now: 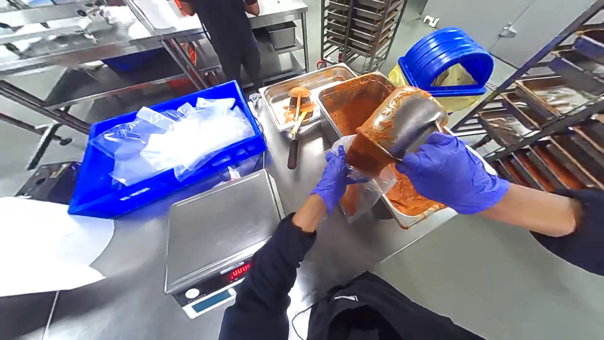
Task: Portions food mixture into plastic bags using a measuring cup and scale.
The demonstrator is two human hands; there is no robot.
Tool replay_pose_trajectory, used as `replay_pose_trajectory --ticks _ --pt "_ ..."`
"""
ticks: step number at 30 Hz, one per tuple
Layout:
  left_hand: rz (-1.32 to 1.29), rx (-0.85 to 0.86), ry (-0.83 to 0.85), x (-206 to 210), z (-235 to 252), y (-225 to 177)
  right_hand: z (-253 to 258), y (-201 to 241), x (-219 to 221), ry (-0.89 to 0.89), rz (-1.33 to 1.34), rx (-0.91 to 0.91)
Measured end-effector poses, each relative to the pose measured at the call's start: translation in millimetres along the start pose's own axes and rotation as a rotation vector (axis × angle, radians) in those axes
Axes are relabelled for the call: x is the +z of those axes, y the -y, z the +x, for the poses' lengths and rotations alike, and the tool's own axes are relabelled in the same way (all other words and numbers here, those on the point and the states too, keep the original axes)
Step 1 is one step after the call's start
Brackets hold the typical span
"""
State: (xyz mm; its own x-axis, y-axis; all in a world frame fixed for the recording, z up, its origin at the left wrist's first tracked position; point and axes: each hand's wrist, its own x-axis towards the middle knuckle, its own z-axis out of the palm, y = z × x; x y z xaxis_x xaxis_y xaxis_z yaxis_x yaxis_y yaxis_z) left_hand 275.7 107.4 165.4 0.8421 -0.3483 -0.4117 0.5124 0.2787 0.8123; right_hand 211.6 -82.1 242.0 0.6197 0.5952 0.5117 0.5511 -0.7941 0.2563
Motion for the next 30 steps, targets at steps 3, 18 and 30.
replay_pose_trajectory --ticks 3,18,30 --pt "0.055 0.002 0.023 -1.7 2.3 8.8 2.8 3.4 -15.3 -0.047 -0.058 -0.035" --pt "-0.034 -0.089 -0.083 -6.1 7.0 11.7 0.8 -78.4 -12.4 0.093 0.818 1.322" --pt "-0.099 -0.065 -0.183 -20.4 -4.0 8.8 77.4 -179.9 251.6 0.846 0.314 0.621"
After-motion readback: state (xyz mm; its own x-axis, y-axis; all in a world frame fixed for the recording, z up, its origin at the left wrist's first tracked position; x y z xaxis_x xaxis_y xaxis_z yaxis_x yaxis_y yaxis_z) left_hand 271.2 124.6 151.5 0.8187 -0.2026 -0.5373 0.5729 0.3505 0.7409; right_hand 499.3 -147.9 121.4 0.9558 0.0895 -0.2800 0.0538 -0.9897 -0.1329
